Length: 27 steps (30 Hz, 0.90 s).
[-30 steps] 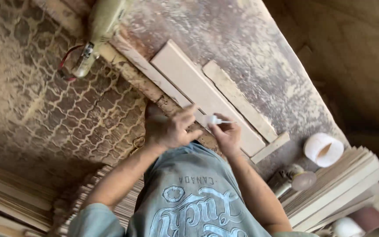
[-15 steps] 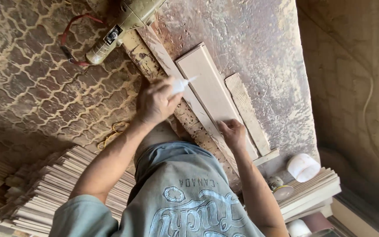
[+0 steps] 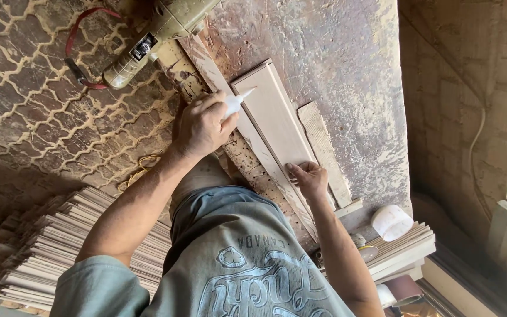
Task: Applying glue to wooden boards and sanding the edges using a power sander in a workshop.
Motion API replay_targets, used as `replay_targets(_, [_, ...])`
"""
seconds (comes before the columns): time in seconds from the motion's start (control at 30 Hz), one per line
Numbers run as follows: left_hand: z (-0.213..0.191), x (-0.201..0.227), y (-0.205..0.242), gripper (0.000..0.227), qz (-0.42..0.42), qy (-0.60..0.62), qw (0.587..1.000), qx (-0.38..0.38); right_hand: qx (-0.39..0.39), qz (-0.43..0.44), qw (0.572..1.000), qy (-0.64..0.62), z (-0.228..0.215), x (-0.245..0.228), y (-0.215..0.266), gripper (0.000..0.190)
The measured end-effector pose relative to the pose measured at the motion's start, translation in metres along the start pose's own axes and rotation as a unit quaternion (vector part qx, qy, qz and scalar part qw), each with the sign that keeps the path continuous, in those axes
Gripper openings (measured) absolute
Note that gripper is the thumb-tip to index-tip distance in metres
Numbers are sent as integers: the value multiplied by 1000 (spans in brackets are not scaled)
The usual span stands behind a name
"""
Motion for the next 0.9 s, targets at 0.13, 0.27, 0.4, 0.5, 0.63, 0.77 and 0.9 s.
replay_targets(0.13, [-10, 1, -6, 32, -11, 1, 1000, -7, -4, 5, 1000, 4, -3, 4, -2, 40])
replay_targets(0.27, [-5, 8, -6, 30, -9, 15, 1000, -21, -6, 7, 1000, 3, -3, 7, -5, 41])
replay_targets(0.4, [3, 13, -3, 29, 8, -2, 1000, -21, -7, 9, 1000, -2, -1, 2, -2, 39])
replay_targets(0.5, [-6, 13, -7, 30, -3, 1, 1000, -22, -7, 10, 1000, -1, -1, 1, -1, 39])
replay_targets(0.63, [-19, 9, -16, 33, -17, -6, 1000, -23, -7, 14, 1000, 0, -1, 3, -3, 41])
replay_targets(0.77, [-15, -1, -17, 34, -13, -15, 1000, -16, -9, 17, 1000, 0, -1, 3, -3, 39])
replay_targets(0.9, [-14, -7, -15, 33, -12, -1, 1000, -11, -7, 18, 1000, -2, 0, 0, -1, 39])
Point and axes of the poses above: each hand's wrist, its own y-axis away from the middle knuckle, its own z-axis out of the palm, x = y × z, the point moved 6 cm from there along -y, towards the middle knuckle, and after that the axes turned 10 degrees about -x, right-handed, at the moved point
